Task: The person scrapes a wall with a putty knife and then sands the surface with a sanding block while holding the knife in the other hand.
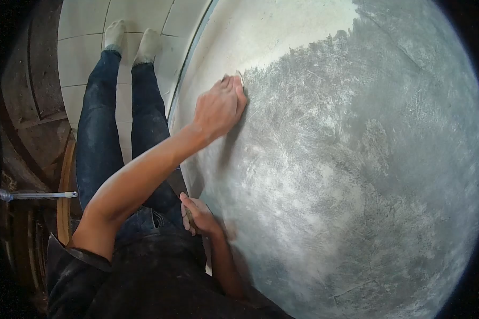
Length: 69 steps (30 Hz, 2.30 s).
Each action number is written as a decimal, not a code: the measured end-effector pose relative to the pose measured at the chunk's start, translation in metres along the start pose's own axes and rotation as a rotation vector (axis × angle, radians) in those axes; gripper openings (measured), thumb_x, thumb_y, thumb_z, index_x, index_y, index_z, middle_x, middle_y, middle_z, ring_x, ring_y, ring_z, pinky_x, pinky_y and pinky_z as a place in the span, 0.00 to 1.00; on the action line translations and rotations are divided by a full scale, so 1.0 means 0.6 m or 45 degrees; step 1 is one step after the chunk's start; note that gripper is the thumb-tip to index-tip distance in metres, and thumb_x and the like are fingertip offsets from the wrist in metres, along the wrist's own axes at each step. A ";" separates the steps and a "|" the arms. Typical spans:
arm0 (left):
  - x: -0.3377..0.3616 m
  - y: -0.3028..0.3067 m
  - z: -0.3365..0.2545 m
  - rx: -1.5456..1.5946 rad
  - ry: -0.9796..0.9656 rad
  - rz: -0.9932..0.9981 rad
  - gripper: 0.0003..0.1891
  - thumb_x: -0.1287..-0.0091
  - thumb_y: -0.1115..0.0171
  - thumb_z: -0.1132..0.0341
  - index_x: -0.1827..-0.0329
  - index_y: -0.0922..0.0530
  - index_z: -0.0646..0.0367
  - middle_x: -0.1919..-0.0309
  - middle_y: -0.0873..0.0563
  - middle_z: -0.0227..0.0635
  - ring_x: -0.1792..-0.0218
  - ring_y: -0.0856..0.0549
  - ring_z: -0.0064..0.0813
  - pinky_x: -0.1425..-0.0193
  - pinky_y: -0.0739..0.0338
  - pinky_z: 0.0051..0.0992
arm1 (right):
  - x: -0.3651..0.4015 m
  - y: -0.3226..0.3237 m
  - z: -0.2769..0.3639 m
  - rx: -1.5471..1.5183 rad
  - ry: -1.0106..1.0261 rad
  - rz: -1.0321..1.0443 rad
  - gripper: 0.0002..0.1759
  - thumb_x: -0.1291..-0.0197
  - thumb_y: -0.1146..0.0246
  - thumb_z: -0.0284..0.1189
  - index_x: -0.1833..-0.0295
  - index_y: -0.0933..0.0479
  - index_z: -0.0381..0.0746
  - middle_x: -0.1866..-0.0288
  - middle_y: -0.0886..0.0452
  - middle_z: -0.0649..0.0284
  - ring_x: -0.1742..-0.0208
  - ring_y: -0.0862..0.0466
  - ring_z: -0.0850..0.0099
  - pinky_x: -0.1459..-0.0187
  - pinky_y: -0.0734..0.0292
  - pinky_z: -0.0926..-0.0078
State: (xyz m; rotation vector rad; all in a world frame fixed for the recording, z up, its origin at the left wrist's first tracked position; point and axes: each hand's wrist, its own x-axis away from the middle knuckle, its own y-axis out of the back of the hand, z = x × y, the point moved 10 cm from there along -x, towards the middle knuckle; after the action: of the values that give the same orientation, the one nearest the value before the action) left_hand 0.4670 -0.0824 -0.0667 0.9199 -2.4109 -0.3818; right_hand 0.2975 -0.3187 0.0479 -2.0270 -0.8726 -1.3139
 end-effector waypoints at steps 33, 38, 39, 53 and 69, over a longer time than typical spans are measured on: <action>-0.038 0.029 -0.045 0.071 0.043 0.040 0.22 0.25 0.62 0.65 0.58 0.20 0.76 0.66 0.14 0.56 0.64 0.13 0.50 0.58 0.15 0.40 | 0.002 0.000 0.008 0.073 0.018 -0.006 0.32 0.27 0.52 0.56 0.71 0.30 0.38 0.88 0.28 0.60 0.92 0.31 0.74 0.90 0.39 0.79; -0.044 0.030 -0.050 0.153 0.089 0.140 0.24 0.26 0.63 0.66 0.53 0.22 0.81 0.62 0.14 0.60 0.59 0.12 0.51 0.46 0.16 0.38 | 0.002 -0.001 0.008 0.041 0.000 0.000 0.31 0.27 0.52 0.55 0.71 0.30 0.38 0.88 0.28 0.60 0.93 0.31 0.74 0.90 0.39 0.79; -0.056 0.026 -0.042 0.171 0.135 0.218 0.24 0.26 0.62 0.66 0.52 0.22 0.81 0.62 0.14 0.60 0.59 0.12 0.51 0.47 0.16 0.38 | 0.001 -0.003 0.008 0.027 0.008 0.008 0.31 0.27 0.52 0.55 0.71 0.30 0.38 0.88 0.28 0.60 0.93 0.31 0.74 0.90 0.39 0.79; -0.094 0.040 -0.069 0.120 -0.017 0.040 0.23 0.25 0.61 0.64 0.70 0.22 0.72 0.73 0.15 0.55 0.66 0.14 0.50 0.56 0.14 0.39 | 0.007 -0.005 0.011 0.030 -0.004 -0.018 0.32 0.28 0.52 0.56 0.72 0.30 0.38 0.88 0.29 0.61 0.93 0.32 0.75 0.90 0.40 0.80; -0.030 0.076 -0.111 0.154 -0.187 -0.226 0.22 0.24 0.61 0.65 0.60 0.20 0.74 0.62 0.15 0.59 0.56 0.13 0.51 0.49 0.16 0.39 | 0.005 -0.011 0.007 -0.023 0.007 0.013 0.32 0.28 0.52 0.57 0.71 0.31 0.39 0.89 0.29 0.62 0.93 0.33 0.76 0.91 0.40 0.80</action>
State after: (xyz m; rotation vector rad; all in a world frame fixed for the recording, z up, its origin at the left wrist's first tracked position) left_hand 0.4921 -0.0416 0.0010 1.2036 -2.5149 -0.3833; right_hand 0.2954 -0.3107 0.0497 -2.0382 -0.8501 -1.3258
